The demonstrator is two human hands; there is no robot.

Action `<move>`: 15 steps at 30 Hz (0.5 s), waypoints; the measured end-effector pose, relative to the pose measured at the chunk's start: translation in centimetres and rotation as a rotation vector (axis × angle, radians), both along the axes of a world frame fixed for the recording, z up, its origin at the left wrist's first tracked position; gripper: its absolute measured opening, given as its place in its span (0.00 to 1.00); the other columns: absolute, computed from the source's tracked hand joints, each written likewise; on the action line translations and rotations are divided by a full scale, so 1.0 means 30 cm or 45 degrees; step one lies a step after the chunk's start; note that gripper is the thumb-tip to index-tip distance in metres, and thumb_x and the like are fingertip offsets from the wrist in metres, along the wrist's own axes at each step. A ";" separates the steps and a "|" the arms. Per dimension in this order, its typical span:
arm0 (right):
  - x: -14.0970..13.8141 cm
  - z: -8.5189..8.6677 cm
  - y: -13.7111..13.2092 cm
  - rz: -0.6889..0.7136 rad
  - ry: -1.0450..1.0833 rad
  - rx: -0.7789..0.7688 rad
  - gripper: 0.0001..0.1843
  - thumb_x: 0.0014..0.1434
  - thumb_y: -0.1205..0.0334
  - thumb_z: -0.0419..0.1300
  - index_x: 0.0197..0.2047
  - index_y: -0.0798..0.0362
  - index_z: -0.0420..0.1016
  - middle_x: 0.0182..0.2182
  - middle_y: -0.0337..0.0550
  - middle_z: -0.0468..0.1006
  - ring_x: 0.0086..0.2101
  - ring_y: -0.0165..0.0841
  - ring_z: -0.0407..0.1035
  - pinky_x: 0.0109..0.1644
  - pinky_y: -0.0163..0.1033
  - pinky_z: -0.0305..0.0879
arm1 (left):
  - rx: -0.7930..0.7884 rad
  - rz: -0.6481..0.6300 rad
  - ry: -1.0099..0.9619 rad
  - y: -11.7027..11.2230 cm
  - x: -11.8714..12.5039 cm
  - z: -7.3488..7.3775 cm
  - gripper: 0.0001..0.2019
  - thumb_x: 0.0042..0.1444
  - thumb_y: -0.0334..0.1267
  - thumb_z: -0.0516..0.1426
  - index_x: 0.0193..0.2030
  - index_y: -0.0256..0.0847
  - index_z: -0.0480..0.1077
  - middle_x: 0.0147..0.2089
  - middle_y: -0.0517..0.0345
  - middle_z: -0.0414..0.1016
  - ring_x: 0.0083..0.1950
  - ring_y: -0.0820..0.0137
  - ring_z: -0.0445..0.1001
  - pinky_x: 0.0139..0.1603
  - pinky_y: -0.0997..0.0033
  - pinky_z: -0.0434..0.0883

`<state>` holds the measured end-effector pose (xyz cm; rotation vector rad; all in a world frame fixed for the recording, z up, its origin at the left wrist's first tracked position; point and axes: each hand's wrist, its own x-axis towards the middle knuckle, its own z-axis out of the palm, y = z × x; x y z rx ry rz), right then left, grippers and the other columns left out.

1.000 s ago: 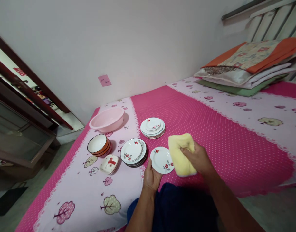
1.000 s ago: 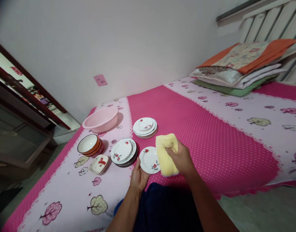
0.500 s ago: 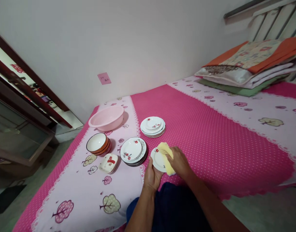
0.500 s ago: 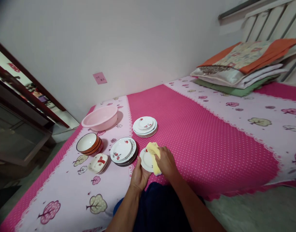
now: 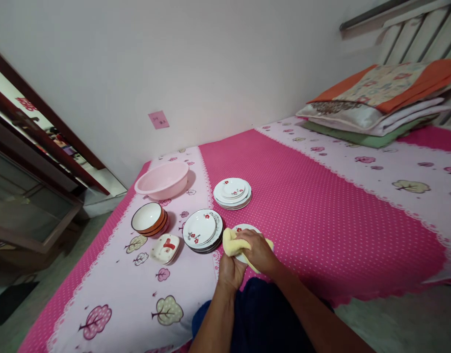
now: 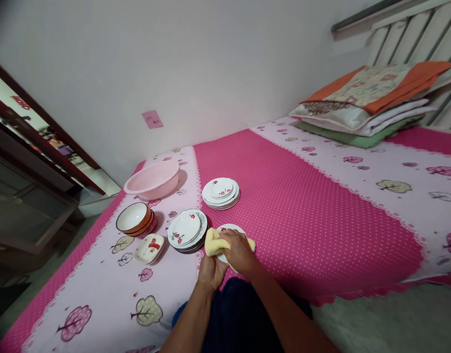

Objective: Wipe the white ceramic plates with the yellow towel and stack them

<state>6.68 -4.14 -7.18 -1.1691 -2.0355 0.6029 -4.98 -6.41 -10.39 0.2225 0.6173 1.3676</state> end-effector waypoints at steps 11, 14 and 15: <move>0.164 0.050 -0.074 0.045 -0.305 -0.078 0.13 0.56 0.74 0.56 0.38 0.52 0.80 0.38 0.45 0.83 0.43 0.40 0.73 0.50 0.42 0.58 | -0.070 -0.064 -0.013 0.001 0.012 0.006 0.23 0.70 0.50 0.48 0.58 0.36 0.74 0.55 0.43 0.81 0.62 0.55 0.75 0.64 0.52 0.71; 0.212 0.051 -0.055 -0.141 -0.364 -0.090 0.12 0.57 0.74 0.56 0.39 0.53 0.79 0.38 0.48 0.82 0.42 0.40 0.72 0.47 0.42 0.59 | -0.076 -0.041 -0.026 0.000 0.013 0.020 0.24 0.71 0.49 0.47 0.64 0.37 0.70 0.61 0.43 0.78 0.67 0.55 0.71 0.67 0.49 0.67; 0.226 0.054 -0.046 -0.214 -0.372 -0.089 0.12 0.58 0.73 0.56 0.40 0.54 0.79 0.39 0.49 0.81 0.41 0.40 0.72 0.47 0.41 0.60 | -0.079 -0.038 -0.029 0.000 0.012 0.024 0.24 0.71 0.49 0.47 0.65 0.37 0.69 0.62 0.42 0.77 0.68 0.55 0.70 0.68 0.48 0.67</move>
